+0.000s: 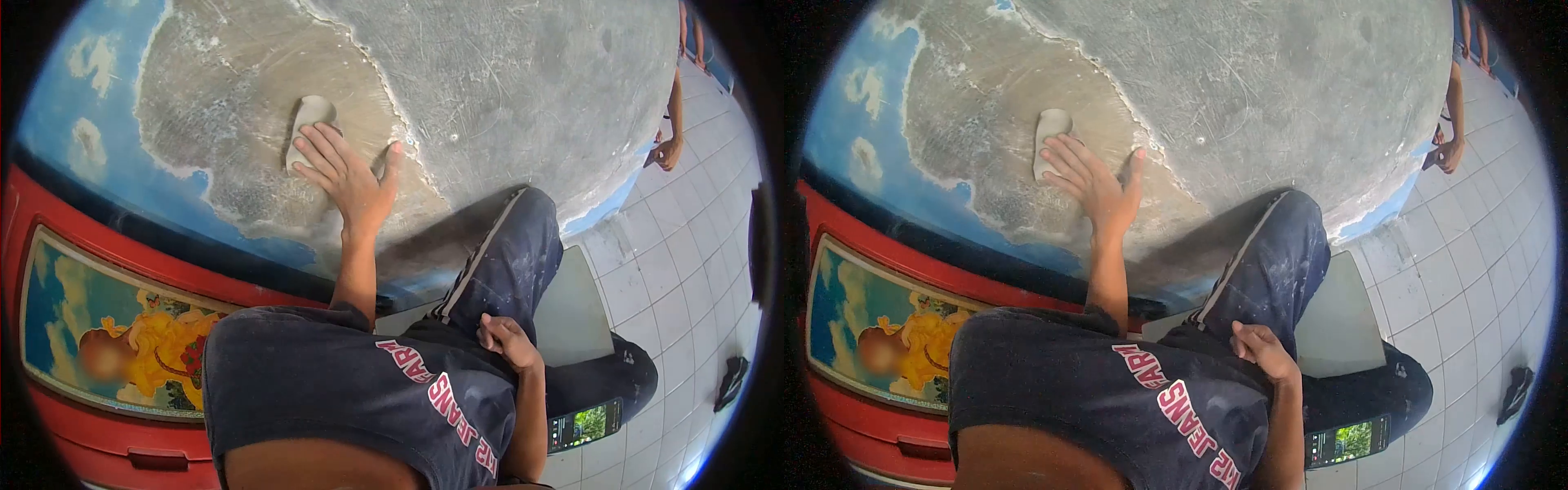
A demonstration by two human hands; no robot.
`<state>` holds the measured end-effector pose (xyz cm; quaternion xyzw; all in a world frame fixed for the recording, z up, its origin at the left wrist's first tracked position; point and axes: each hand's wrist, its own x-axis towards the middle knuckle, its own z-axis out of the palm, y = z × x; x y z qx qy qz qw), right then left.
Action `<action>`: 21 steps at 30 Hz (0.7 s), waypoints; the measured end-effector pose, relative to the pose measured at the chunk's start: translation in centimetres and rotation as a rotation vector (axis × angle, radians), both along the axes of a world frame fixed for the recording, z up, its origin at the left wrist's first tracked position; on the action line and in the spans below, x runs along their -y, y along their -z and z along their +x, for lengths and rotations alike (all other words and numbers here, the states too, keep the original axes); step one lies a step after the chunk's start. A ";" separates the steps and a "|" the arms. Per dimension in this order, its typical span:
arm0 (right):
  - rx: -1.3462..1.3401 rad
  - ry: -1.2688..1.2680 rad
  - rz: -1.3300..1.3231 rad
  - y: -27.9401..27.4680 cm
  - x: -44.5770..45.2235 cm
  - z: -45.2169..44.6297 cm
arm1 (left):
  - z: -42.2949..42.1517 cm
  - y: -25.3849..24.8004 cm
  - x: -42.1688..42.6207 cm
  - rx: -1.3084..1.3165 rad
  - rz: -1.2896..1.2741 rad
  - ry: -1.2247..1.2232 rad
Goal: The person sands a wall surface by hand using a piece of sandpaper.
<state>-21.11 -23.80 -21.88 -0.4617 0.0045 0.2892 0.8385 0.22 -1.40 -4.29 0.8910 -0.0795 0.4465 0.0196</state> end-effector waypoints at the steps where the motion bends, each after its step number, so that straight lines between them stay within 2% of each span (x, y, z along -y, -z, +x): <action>1: -0.001 0.015 -0.088 -0.9 0.0 -0.4 | -0.1 0.6 0.1 -0.030 0.034 0.005; 2: -0.015 0.015 -0.090 -2.1 0.1 -1.1 | -0.1 0.9 0.2 -0.044 0.032 0.006; 4: 0.256 0.209 -0.475 -5.9 0.6 -3.0 | -0.2 0.7 0.2 -0.074 0.015 0.002; 5: 0.193 0.267 -0.598 -8.2 1.5 -4.2 | -0.3 0.8 0.0 -0.086 0.014 -0.013; 7: 0.263 0.470 -0.977 -9.5 3.2 -7.9 | 0.0 0.9 0.0 -0.055 0.031 0.012; 11: 0.062 0.960 -1.411 -11.5 6.0 -14.6 | 0.2 1.0 0.0 -0.048 0.040 0.032; 12: 0.052 0.960 -1.418 -10.6 6.9 -16.3 | 0.2 1.0 0.0 -0.050 0.040 0.023; 14: -0.174 1.002 -1.650 -8.5 9.1 -19.6 | 0.2 1.0 0.1 -0.057 0.036 0.019; 15: -0.177 1.003 -1.656 -7.9 9.7 -20.6 | 0.2 1.0 0.2 -0.063 0.032 0.014; 17: -0.356 0.742 -1.749 -6.4 10.9 -22.2 | 0.1 1.0 0.1 -0.067 0.026 0.002; 21: -0.306 0.764 -1.582 -3.1 13.5 -24.5 | 0.2 1.0 -0.1 -0.059 0.042 0.010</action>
